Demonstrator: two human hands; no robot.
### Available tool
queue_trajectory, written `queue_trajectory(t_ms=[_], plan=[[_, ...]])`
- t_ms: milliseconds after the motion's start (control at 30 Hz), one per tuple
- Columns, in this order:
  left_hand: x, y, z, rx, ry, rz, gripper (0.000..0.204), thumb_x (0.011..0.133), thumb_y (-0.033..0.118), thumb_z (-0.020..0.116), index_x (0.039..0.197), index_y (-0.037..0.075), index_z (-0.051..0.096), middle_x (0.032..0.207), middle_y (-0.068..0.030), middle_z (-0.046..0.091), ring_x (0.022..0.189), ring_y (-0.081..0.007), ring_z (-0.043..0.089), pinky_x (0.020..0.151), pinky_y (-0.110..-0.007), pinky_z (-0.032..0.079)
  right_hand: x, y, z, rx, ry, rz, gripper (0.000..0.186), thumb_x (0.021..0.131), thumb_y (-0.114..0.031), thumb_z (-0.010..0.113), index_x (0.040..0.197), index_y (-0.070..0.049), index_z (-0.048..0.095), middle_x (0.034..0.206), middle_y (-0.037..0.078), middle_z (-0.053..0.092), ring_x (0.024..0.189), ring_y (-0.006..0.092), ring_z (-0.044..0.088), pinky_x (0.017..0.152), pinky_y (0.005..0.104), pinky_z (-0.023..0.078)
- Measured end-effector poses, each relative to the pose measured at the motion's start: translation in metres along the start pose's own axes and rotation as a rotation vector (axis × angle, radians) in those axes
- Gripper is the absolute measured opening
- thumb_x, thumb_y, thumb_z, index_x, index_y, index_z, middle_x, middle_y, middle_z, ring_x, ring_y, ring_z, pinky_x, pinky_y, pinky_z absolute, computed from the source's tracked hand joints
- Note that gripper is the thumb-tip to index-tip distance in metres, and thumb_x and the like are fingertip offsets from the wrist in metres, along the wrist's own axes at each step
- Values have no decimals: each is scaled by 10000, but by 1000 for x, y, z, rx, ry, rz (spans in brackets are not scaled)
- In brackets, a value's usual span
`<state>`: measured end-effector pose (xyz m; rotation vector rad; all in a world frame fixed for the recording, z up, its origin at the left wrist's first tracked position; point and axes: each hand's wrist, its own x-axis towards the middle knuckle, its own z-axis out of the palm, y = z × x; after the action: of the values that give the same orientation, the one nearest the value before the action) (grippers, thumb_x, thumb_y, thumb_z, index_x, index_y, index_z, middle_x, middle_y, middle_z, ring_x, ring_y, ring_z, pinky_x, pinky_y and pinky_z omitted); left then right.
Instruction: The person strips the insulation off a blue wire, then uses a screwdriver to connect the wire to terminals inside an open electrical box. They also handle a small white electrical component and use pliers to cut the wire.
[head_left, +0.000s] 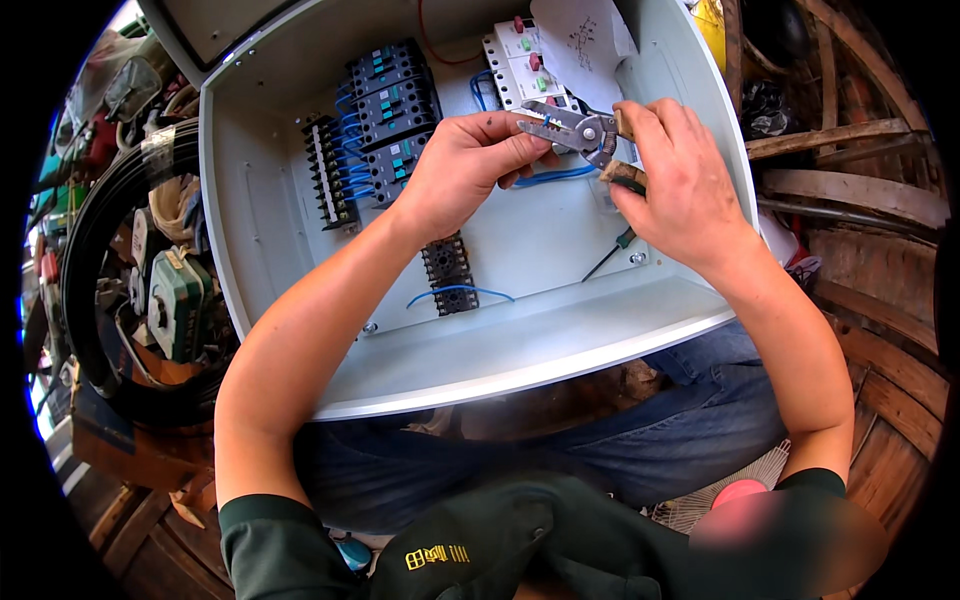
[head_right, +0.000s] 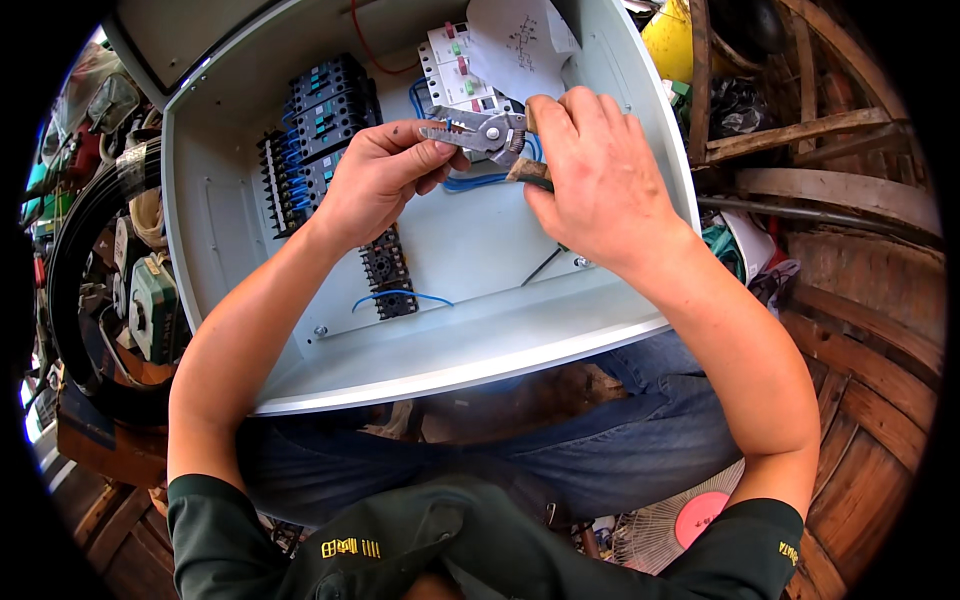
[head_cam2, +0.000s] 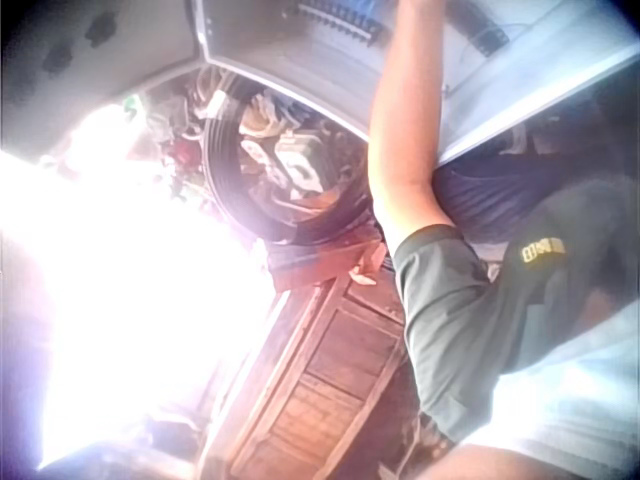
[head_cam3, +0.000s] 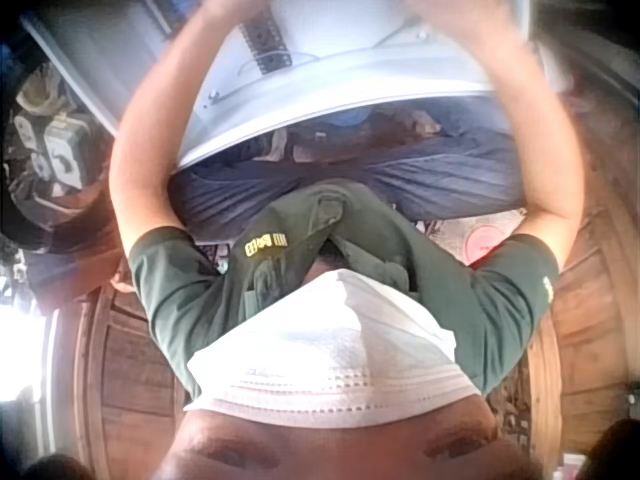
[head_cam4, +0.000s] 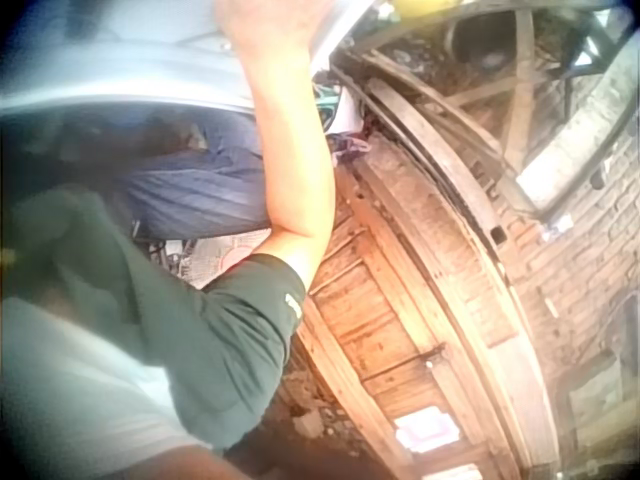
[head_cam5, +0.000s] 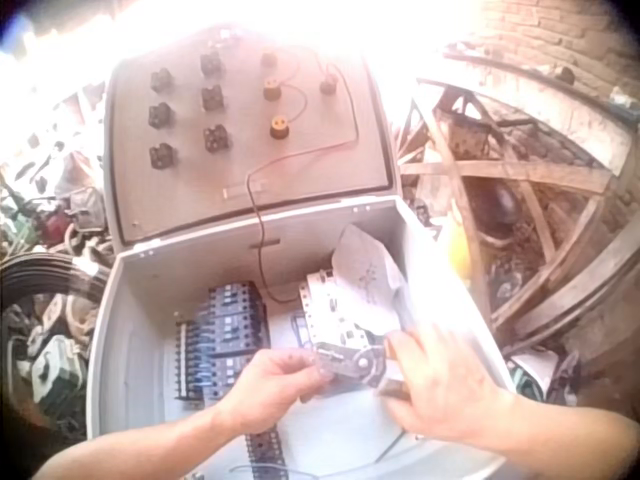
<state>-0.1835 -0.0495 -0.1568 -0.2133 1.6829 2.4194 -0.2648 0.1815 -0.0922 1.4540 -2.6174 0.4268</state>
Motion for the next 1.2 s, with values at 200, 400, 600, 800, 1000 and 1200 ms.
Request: queue_trajectory(t_ms=[200, 400, 600, 800, 1000, 1200], plan=[[1, -1, 0, -3, 3, 5, 131, 996, 113, 675, 1061, 12, 727, 958, -100, 745, 763, -93, 562, 692, -243, 467, 0, 0, 0, 17, -9, 6, 595, 708, -97, 781, 1247, 23, 557, 1053, 160, 558, 1008, 358, 568, 835, 448, 477], [0, 0, 0, 11, 14, -4, 132, 998, 121, 675, 1061, 20, 731, 961, -92, 742, 764, -85, 559, 690, -238, 458, -1, 0, 0, 53, -11, 13, 563, 713, -89, 777, 1224, 20, 568, 1033, 165, 569, 992, 364, 583, 844, 443, 495], [1, 1, -1, 51, 12, 36, 230, 977, 202, 706, 1090, 8, 756, 916, -26, 743, 770, -58, 552, 682, -226, 439, -2, 0, -1, 112, -45, 48, 529, 729, -84, 762, 1212, 24, 572, 1027, 173, 578, 1006, 374, 588, 875, 443, 507], [1, 0, -1, 63, 25, 10, 169, 991, 168, 699, 1051, 12, 721, 955, -75, 739, 754, -73, 542, 684, -228, 438, -3, 1, -1, 179, -69, 93, 429, 748, -108, 742, 1129, 19, 592, 958, 201, 622, 912, 399, 624, 807, 479, 522], [-6, -4, 15, -61, 50, 107, 286, 940, 226, 771, 1087, -12, 712, 949, -25, 707, 846, -78, 600, 779, -242, 488, 10, -3, -10, 373, -333, 365, 297, 772, -151, 694, 979, 50, 623, 844, 233, 667, 758, 403, 651, 720, 479, 523], [-2, 9, 21, 90, 245, 91, 351, 873, 302, 844, 931, -19, 716, 825, -4, 675, 752, -61, 545, 655, -232, 437, 3, -21, -3, 600, -185, 480, 336, 824, -175, 670, 1049, 71, 627, 862, 225, 678, 780, 349, 669, 736, 424, 528]])
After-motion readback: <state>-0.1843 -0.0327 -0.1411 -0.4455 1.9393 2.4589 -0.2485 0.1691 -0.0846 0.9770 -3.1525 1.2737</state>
